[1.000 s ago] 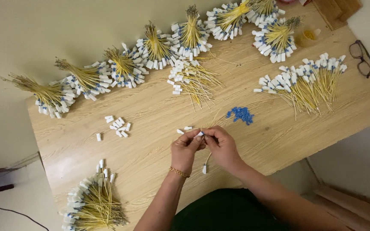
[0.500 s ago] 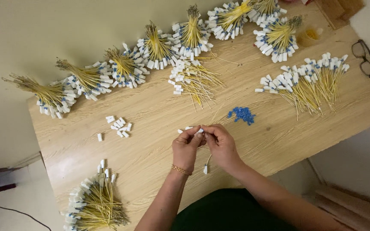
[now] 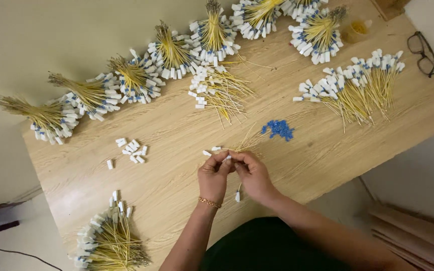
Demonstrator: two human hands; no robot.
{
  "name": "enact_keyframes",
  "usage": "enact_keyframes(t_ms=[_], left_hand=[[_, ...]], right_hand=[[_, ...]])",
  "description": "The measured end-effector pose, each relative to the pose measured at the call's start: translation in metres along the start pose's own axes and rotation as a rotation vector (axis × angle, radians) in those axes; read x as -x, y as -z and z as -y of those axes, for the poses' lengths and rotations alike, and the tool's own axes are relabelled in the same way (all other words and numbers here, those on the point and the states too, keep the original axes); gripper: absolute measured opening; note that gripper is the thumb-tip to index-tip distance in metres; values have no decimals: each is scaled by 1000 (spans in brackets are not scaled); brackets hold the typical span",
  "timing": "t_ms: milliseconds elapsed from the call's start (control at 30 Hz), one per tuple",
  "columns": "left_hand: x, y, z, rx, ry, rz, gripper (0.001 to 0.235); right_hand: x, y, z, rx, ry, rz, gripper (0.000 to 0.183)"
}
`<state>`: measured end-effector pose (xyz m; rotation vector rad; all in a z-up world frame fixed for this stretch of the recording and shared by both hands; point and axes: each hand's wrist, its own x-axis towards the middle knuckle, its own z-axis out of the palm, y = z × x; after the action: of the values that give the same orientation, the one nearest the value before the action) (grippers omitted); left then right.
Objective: Assembling small blue components onto thin wires at a workbench
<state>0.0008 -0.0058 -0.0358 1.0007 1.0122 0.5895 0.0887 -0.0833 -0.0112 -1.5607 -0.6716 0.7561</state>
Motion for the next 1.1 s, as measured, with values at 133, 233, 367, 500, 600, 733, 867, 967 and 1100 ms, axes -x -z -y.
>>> enact_keyframes(t_ms=[133,233,367,500,600,733,867,967,1100], left_hand=[[-12,5,-3,-57,-23,48,25],[-19,13,-17,-417,-151,69,25],[-44,43,1,-816,-287,14,18],[-77,79,29,-1256,-572,-40,20],[-84,60,-13,-1270,-489,-83,22],[-135,42,-23,-1178,-504,-120,23],[-171,21,-31,-1200,-553,-195,32],[-202,23,-17,-1277,-537,-184,29],[-209,32,-15,-1418,-547,-124,20]], right_hand=[[-15,15,-8,-64,-67,29,29],[-33,34,-15,172,5,-56,20],[-58,69,-50,749,46,-183,12],[-77,84,-97,1131,115,-214,14],[-80,88,-109,1218,281,-199,12],[-85,89,-88,1143,142,-72,14],[-87,92,-93,1208,169,-57,16],[-83,83,-71,975,98,-74,15],[-75,65,-34,147,-241,-68,12]])
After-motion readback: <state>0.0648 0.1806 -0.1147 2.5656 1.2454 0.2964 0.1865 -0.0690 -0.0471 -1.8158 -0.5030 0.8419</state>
